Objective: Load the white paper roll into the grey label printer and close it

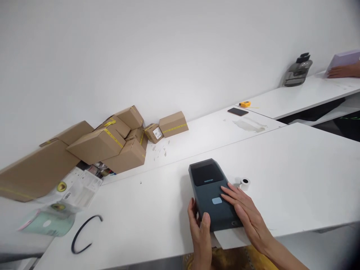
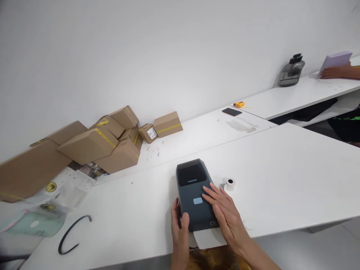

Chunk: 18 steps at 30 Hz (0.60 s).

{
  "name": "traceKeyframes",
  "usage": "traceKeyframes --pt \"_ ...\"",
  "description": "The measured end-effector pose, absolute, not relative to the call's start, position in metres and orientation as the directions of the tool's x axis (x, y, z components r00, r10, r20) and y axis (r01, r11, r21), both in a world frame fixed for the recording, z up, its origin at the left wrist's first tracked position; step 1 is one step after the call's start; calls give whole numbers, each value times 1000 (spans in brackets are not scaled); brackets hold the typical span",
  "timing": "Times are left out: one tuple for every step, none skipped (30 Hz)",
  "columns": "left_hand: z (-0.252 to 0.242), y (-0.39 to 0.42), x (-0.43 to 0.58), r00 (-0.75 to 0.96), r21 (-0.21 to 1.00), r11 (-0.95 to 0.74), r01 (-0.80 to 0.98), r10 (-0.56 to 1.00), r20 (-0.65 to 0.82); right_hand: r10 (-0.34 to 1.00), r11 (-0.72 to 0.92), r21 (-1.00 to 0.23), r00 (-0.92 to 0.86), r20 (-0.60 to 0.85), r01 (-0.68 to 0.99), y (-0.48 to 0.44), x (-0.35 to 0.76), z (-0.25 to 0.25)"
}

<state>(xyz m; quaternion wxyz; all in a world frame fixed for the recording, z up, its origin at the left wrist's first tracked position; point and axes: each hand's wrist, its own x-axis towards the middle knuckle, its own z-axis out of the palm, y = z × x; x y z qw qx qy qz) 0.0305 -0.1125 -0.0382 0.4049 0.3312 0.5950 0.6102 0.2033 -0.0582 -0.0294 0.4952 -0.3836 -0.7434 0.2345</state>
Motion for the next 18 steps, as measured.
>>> traceKeyframes --pt "-45 -123 32 -502 996 57 -73 861 -86 815 580 -743 -223 535 335 -58 205 -27" --pt "-52 -136 34 -551 996 83 -45 829 -94 827 562 -758 -236 510 331 -59 206 -24" --pt "-60 -148 38 -582 990 136 -23 804 -124 839 543 -773 -248 484 327 -59 207 -22" --pt "-66 -159 43 -549 983 185 -20 819 -165 845 531 -784 -261 466 322 -59 208 -20" --pt "-71 -168 49 -452 975 220 -42 866 -215 847 527 -788 -271 457 317 -59 209 -19" --pt "-72 -173 56 -328 961 264 -82 903 -276 845 529 -788 -277 457 315 -59 209 -19" --pt "-71 -175 64 -211 939 315 -135 917 -338 841 535 -783 -279 462 317 -59 210 -19" --pt "-67 -173 72 -132 899 386 -209 899 -417 837 543 -774 -281 469 325 -59 210 -19" --pt "-61 -168 80 -104 860 419 -291 880 -464 833 550 -764 -284 474 337 -59 211 -19" --pt "-53 -162 87 -115 834 420 -357 867 -486 830 555 -754 -292 475 352 -59 211 -19" --pt "-46 -156 93 -144 816 421 -395 849 -508 827 560 -743 -303 473 367 -59 212 -19" --pt "-39 -150 97 -183 811 412 -416 835 -518 823 566 -732 -314 474 379 -59 212 -18" --pt "-34 -147 100 -216 812 403 -422 825 -522 818 574 -722 -325 475 387 -59 213 -18" --pt "-31 -144 102 -241 816 399 -419 818 -523 812 582 -712 -335 478 393 -59 214 -17" --pt "-30 -144 103 -259 821 392 -414 814 -520 806 590 -702 -344 482 400 -59 215 -16" --pt "-32 -144 104 -268 825 388 -410 814 -515 801 597 -691 -354 483 407 -59 216 -16" --pt "-35 -145 104 -276 830 384 -404 814 -511 796 604 -680 -364 484 416 -59 217 -15" --pt "-39 -146 103 -280 837 381 -393 817 -504 790 611 -668 -375 485 425 -59 218 -14"
